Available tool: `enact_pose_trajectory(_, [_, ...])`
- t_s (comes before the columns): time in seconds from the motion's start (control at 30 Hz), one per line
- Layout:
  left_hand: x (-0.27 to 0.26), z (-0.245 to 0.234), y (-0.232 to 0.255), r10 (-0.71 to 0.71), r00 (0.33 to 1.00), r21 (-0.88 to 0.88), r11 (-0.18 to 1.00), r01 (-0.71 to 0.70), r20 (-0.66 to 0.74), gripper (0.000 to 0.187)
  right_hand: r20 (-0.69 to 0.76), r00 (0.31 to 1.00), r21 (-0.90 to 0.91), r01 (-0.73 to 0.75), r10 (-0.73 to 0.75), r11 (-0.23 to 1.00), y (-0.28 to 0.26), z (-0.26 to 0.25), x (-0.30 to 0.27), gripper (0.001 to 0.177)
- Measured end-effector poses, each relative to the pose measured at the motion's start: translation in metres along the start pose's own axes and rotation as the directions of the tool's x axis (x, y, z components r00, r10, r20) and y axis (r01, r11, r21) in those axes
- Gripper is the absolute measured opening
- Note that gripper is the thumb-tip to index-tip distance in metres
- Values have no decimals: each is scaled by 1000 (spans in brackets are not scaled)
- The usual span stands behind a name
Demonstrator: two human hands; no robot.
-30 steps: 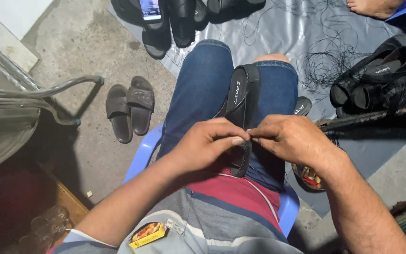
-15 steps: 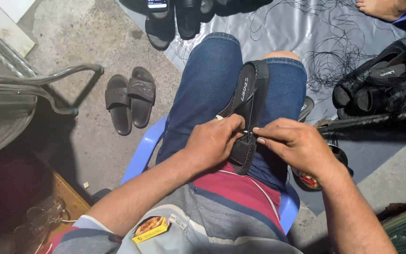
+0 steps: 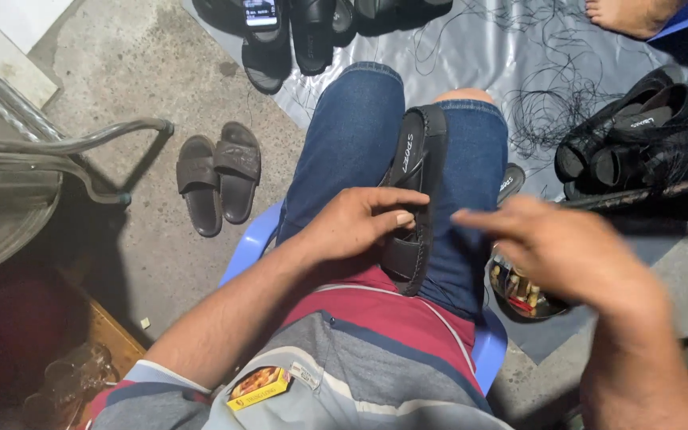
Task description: Hand-stitching the upper strap of a leather sandal to its sole using a needle and thread.
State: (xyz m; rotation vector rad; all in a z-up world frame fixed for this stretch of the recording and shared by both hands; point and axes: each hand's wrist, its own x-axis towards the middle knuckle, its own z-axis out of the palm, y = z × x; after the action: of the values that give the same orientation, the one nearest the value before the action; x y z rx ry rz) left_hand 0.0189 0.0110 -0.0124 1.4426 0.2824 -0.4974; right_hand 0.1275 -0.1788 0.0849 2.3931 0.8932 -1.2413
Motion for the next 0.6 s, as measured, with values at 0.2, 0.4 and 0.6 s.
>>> enact_pose_trajectory(0.2, [-12,-3,1,167,986,459,876,-149,2,35,-294,956,437,149,-15,887,16,22,3,55])
enact_pose_trajectory(0.4, [-21,4,20,78,996,585,807,-84,37,45,-277,928,791,72,250,608,-2,64,41,19])
enact_pose_trajectory(0.6, [-10,15,15,189,977,526,843,-110,-99,32,-533,818,823,440,217,360,-3,80,45,8])
